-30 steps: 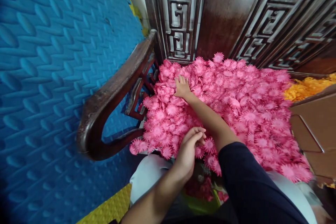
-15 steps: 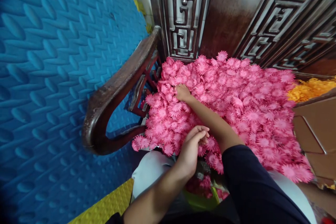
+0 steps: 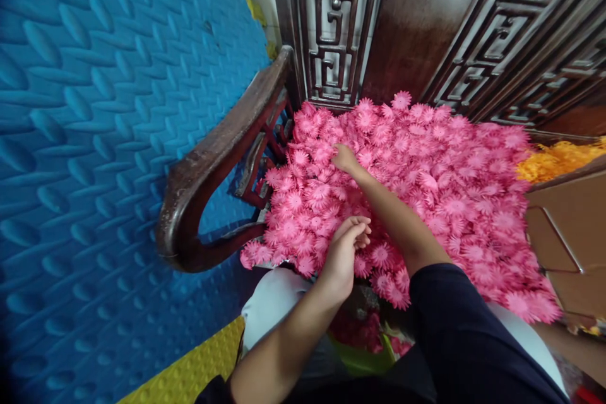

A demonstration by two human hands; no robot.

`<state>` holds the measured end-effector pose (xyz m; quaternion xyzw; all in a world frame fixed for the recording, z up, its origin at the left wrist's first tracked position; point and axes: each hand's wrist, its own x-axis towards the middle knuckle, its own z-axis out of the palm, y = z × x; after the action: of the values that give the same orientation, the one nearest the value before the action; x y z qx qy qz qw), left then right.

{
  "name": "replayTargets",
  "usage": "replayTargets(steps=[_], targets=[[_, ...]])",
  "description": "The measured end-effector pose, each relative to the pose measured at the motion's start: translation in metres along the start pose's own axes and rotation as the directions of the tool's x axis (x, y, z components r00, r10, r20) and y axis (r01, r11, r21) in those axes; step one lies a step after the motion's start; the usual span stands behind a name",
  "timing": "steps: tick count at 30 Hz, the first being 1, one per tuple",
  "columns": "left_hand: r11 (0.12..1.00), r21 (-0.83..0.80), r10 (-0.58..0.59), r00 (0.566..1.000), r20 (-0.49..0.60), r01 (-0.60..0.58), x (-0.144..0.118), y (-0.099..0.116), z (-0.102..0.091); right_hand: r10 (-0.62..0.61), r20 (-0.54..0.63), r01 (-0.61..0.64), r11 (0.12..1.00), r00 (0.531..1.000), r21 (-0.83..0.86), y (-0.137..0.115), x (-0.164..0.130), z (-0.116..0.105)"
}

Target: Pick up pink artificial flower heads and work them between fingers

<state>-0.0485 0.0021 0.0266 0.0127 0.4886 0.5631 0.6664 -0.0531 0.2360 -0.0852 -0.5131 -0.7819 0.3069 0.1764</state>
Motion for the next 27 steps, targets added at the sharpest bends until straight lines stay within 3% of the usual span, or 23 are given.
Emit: replayTargets(steps=[4, 6, 7, 12, 15, 17, 22, 24, 27], targets=[[0.999, 0.038, 0.030, 0.999, 0.018, -0.030, 0.007, -0.001, 0.002, 0.059, -0.082, -0.036, 0.965, 0.995, 0.260, 0.007, -0.028, -0.041], [0.996, 0.053, 0.067, 0.998, 0.014, -0.068, 0.010, -0.004, 0.003, 0.160, -0.192, -0.043, 0.864, 0.968, 0.501, 0.005, -0.049, -0.065], [0.993, 0.063, 0.099, 0.995, 0.015, -0.100, 0.012, -0.005, 0.003, 0.179, -0.253, -0.013, 0.839, 0.951, 0.544, 0.004, -0.060, -0.077], [0.920, 0.186, 0.332, 0.938, 0.102, -0.346, 0.022, -0.010, 0.005, 0.061, -0.543, 0.197, 0.894, 0.837, 0.402, 0.001, -0.118, -0.133], [0.879, 0.279, 0.362, 0.922, 0.139, -0.387, 0.026, -0.014, 0.007, 0.063, -0.608, 0.207, 0.908, 0.792, 0.364, 0.010, -0.156, -0.152], [0.848, 0.355, 0.352, 0.919, 0.175, -0.393, 0.028, -0.019, 0.010, 0.126, -0.597, 0.158, 0.903, 0.793, 0.400, 0.019, -0.183, -0.154], [0.732, 0.465, 0.368, 0.863, 0.347, -0.499, 0.031, -0.039, 0.017, 0.294, -0.396, -0.012, 0.815, 0.870, 0.579, 0.031, -0.234, -0.134], [0.686, 0.466, 0.391, 0.823, 0.411, -0.559, 0.033, -0.047, 0.019, 0.256, -0.382, -0.014, 0.846, 0.888, 0.534, 0.029, -0.240, -0.125], [0.617, 0.460, 0.456, 0.767, 0.453, -0.638, 0.037, -0.054, 0.021, 0.147, -0.427, 0.077, 0.882, 0.892, 0.465, 0.022, -0.238, -0.114]])
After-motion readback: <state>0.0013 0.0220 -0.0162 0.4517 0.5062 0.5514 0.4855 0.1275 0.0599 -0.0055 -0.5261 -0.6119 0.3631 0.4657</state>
